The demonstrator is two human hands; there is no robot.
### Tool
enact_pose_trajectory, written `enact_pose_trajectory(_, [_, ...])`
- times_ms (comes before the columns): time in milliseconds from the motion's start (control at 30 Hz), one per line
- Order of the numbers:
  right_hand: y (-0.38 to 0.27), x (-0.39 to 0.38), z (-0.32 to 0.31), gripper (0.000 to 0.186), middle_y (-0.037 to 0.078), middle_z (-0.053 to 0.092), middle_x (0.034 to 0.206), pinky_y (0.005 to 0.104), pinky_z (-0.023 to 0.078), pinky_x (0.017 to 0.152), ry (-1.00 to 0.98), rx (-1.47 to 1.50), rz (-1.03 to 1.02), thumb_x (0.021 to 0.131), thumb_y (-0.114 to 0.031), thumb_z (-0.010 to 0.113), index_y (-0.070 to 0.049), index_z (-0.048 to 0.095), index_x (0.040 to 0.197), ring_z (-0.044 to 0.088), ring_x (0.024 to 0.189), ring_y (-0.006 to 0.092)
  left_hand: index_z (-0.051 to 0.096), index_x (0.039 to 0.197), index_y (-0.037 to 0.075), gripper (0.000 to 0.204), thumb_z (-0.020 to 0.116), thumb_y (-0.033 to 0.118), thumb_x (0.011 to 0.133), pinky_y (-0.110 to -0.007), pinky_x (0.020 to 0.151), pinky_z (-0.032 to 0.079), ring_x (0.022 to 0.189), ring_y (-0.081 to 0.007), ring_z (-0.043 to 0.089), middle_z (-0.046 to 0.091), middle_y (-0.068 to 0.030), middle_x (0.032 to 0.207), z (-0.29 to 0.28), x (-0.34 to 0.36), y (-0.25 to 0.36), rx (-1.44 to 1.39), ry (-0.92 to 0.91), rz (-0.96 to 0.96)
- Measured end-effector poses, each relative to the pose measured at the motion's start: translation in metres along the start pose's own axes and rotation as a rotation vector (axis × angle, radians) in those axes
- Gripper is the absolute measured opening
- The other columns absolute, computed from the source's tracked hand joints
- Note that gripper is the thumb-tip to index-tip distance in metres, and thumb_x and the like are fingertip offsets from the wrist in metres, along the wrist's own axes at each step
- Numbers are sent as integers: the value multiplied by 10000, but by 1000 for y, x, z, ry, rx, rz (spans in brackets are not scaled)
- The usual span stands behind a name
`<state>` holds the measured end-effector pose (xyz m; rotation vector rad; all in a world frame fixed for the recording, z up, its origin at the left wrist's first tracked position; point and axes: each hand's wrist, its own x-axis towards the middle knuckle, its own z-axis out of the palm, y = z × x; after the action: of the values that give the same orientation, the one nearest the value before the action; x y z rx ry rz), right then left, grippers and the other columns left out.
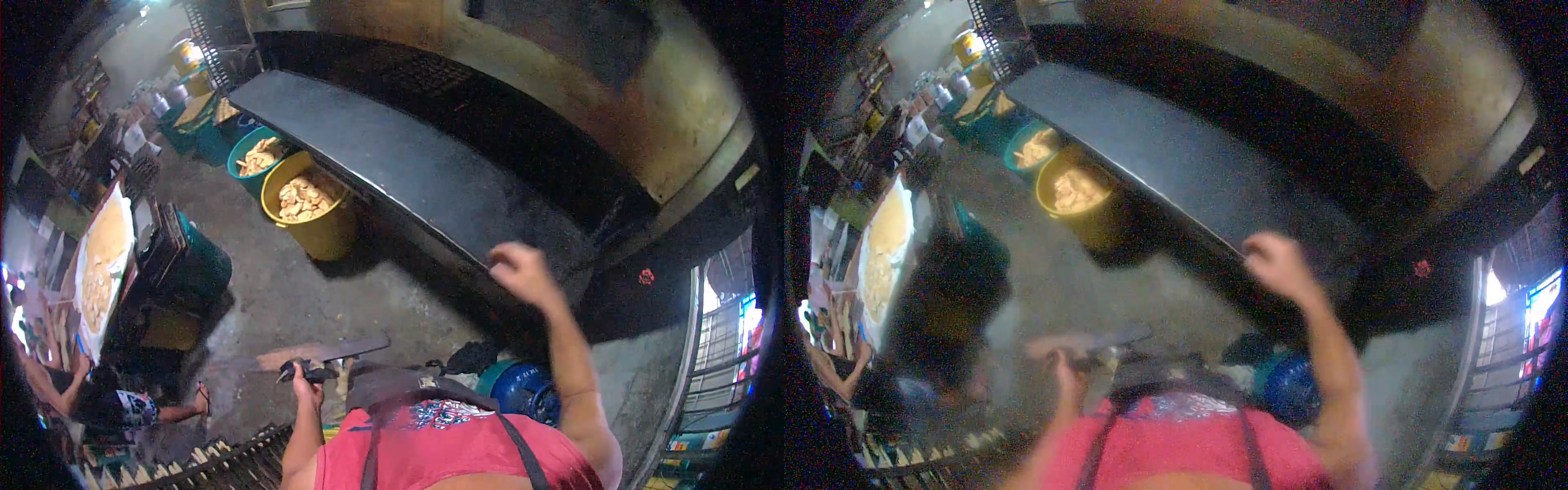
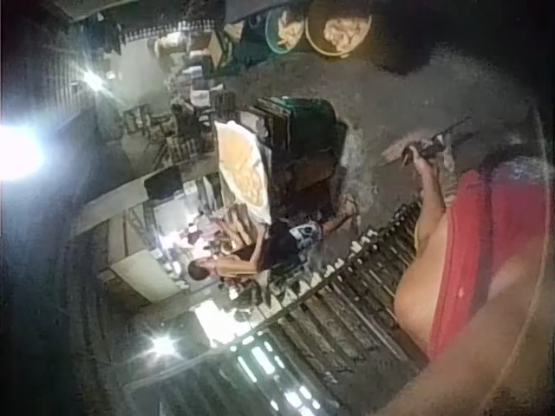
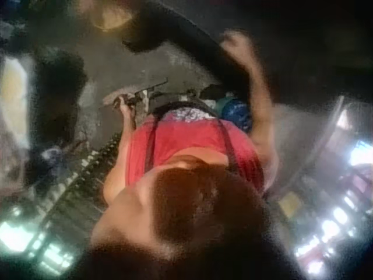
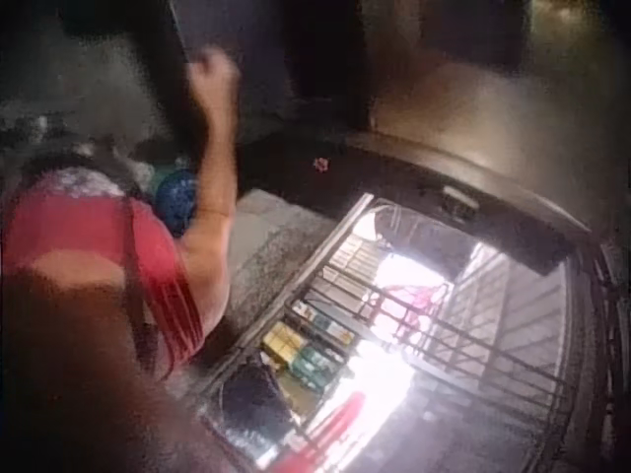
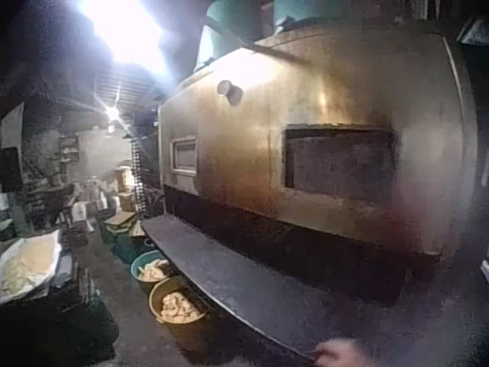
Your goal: The person empties trays of baked cookies into buckets using a wooden paddle and later uses the paddle to remove fresh trays of cookies from a large commercial oven.
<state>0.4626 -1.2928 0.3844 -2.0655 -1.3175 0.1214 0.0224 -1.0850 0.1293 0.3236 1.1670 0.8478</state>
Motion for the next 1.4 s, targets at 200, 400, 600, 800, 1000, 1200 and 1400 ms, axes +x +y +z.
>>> enact_pose_trajectory(200, [-86,43,211,669,194,497,1200,428,390,929,-652,-82,-199,741,-380,657,-37,430,1269,480,1107,344,580,941,91,280,539,361,882,-336,705,494,764,-194,606,627,-43,875,65,60,77,3,-189,-1])
enact_pose_trajectory(400, [-187,114,288,728,196,454,1170,447,459,825,-781,-120,-230,732,-272,633,-169,298,1370,526,1009,360,571,935,85,262,563,340,873,-316,710,479,768,-176,602,619,-31,843,95,115,181,-2,-316,-62])
enact_pose_trajectory(600, [-207,210,272,680,162,492,1125,416,476,822,-561,-80,-159,701,-259,632,-212,381,1331,547,967,347,568,953,87,273,575,346,866,-317,702,475,758,-175,595,610,-31,857,122,151,273,148,-381,-62])
enact_pose_trajectory(800, [-195,296,240,620,154,545,1065,389,467,818,-73,-149,-20,667,-215,673,-161,486,1256,558,959,328,566,967,100,292,594,366,849,-330,701,455,794,-168,584,605,-24,879,131,222,320,239,-415,-38])
enact_pose_trajectory(1000, [-167,379,217,618,157,567,1052,379,446,851,177,-322,283,654,-166,688,-159,510,1246,559,959,335,560,1009,149,312,603,403,834,-307,644,435,780,-154,583,604,-1,904,133,308,385,419,-325,-71])
enact_pose_trajectory(1200, [-176,483,219,605,156,564,1051,426,442,852,201,-457,617,699,-189,687,-202,486,1270,548,994,338,577,989,138,332,598,428,829,-301,586,415,783,-144,588,619,-10,886,151,364,461,434,-279,-44])
enact_pose_trajectory(1400, [-194,526,236,590,195,561,1041,439,451,855,161,-621,642,718,-180,644,-183,467,1281,554,975,362,582,1006,118,358,602,427,827,-345,721,434,809,-174,594,624,-31,909,184,422,495,477,-280,-191])
